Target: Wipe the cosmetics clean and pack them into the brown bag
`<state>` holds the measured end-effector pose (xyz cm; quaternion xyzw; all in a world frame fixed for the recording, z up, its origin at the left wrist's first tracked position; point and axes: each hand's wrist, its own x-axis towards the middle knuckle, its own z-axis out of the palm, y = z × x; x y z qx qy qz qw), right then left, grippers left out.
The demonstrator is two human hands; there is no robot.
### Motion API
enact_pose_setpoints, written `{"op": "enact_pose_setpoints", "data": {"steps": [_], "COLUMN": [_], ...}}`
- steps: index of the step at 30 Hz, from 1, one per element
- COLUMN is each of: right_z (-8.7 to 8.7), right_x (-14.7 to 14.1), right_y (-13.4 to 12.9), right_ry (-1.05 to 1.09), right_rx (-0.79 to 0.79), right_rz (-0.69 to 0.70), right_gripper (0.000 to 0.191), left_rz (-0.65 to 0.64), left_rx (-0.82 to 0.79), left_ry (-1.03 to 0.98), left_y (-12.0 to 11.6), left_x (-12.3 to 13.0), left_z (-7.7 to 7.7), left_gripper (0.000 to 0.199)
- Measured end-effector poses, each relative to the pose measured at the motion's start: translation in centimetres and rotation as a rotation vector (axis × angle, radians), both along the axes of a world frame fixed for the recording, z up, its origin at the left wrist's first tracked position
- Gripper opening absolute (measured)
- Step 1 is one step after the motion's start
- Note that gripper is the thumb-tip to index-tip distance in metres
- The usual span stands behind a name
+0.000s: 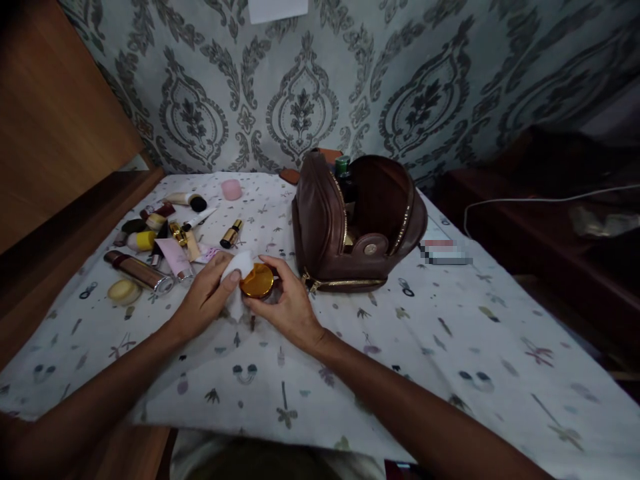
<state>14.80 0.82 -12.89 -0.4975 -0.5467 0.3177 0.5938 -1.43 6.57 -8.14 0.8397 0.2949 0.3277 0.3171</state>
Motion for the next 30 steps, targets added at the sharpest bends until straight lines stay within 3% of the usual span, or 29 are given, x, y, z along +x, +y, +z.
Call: {"op": "enact_pose_setpoints", "data": {"steps": [10,14,22,30], "right_z": [0.1,0.3,-0.8,-0.2], "right_x": [0.1,0.1,0.6,0.7], "right_y": [0.3,0.1,1.2,1.5], "right_ry": [-0.119,-0.206,0.041,0.364], "right_rx": [-0.081,-0.068,-0.053,-0.13], "right_rz": [-0.033,-0.05,-0.018,0.101], "right_gripper": [0.041,0.029,0.045,0.054], "left_rz": [0.046,-0.043,-0.212,-0.025], "left_rx": [0.123,0.151,0.205,0.142], "left_ry": [0.097,0.072,0.019,-0.048], "left_y": [-0.5,-0.5,-0.3,0.0], "left_x": [0.1,-0.1,-0.3,-0.2], "left_z": [-0.8,-0.7,-0.2,-0.4], "left_gripper": [0.04,0.038,0.029,0.021]}}
